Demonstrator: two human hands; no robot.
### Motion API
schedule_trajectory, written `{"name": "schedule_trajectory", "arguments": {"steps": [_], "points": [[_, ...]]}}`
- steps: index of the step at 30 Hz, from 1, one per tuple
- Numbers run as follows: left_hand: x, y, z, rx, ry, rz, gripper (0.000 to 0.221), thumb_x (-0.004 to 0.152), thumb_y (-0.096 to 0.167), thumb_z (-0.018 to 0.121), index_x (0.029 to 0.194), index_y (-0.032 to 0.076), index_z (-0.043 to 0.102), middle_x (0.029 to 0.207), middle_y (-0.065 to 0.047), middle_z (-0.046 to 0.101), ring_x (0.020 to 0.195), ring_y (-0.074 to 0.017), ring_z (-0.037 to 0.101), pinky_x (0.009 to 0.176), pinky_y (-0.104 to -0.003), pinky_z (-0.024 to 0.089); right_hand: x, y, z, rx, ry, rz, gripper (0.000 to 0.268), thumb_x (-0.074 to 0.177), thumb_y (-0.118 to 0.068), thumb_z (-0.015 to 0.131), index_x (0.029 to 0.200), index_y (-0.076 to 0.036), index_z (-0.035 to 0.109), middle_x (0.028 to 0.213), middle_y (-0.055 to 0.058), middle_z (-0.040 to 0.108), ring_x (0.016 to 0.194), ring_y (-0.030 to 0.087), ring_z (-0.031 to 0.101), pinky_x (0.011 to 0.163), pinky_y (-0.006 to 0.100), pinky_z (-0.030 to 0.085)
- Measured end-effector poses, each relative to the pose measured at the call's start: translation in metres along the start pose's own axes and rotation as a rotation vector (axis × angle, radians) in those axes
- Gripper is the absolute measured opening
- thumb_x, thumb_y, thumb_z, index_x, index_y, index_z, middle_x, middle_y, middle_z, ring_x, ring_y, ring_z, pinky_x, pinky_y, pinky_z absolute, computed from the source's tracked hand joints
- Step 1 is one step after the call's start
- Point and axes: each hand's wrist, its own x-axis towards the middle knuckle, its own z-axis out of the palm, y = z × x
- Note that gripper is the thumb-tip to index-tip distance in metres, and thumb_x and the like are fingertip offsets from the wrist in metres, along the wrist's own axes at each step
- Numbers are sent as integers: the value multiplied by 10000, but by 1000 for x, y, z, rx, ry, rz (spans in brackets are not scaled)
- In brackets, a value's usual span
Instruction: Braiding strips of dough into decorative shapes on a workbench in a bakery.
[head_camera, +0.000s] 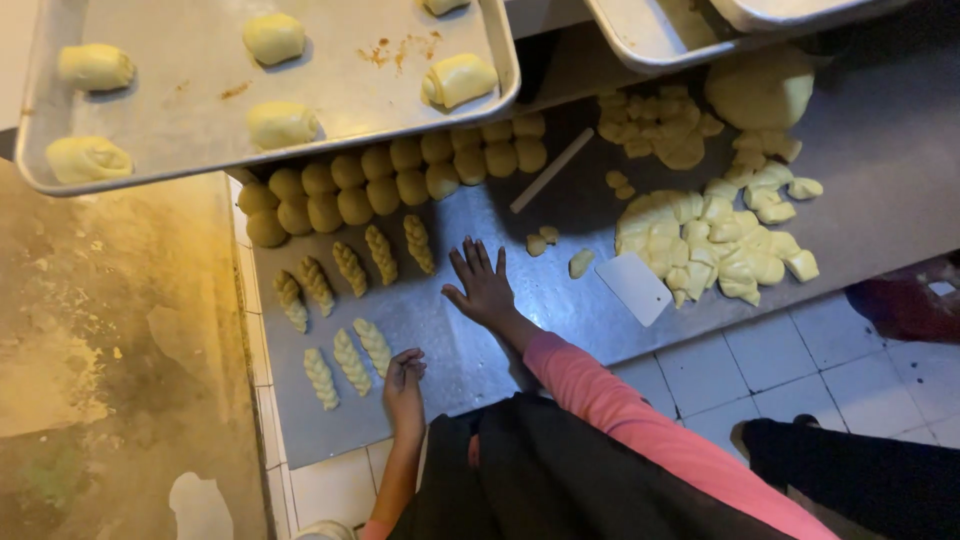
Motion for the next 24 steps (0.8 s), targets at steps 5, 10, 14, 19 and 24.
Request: {"name": "schedule_trajectory", "arguments": {"steps": [5,10,14,19,24], "points": [[-8,3,20,-12,-12,-23,215,1035,50,494,1184,-4,638,1127,-73,682,974,-140,630,925,-290,520,-67,12,-1,31,-59,-42,872,1023,-631,435,1578,28,296,1649,304,245,1555,432,208,1246,607,118],[-12,21,45,5,-4,3,202,1029,58,502,1173,-1,632,1118,-68,694,969,-141,647,921,-289,523,-147,19,-18,66,-217,-84,912,996,-615,481,1570,56,251,1646,312,212,1552,434,176,1244,567,125],[-9,15,46,-23,-17,34,193,1013,42,526,1159,-7,642,1116,-77,688,961,-141,627,921,-291,519,-152,29,-20,62,-325,-120,951,974,-660,473,1586,14,200,1659,276,158,1543,417,147,1223,586,107],[-2,5,41,-26,-18,-20,177,1032,72,535,1157,17,648,1098,-62,686,928,-140,614,883,-286,515,-81,35,-15,-27,-248,-169,858,1006,-688,376,1628,-118,220,1694,231,159,1563,399,149,1196,682,75],[1,-14,55,110,-102,55,215,1045,94,535,1204,3,649,1138,-109,684,1005,-187,617,947,-312,495,-18,23,-1,-100,-93,-11,837,976,-713,343,1623,-194,232,1680,231,165,1555,394,144,1118,778,-10]]}}
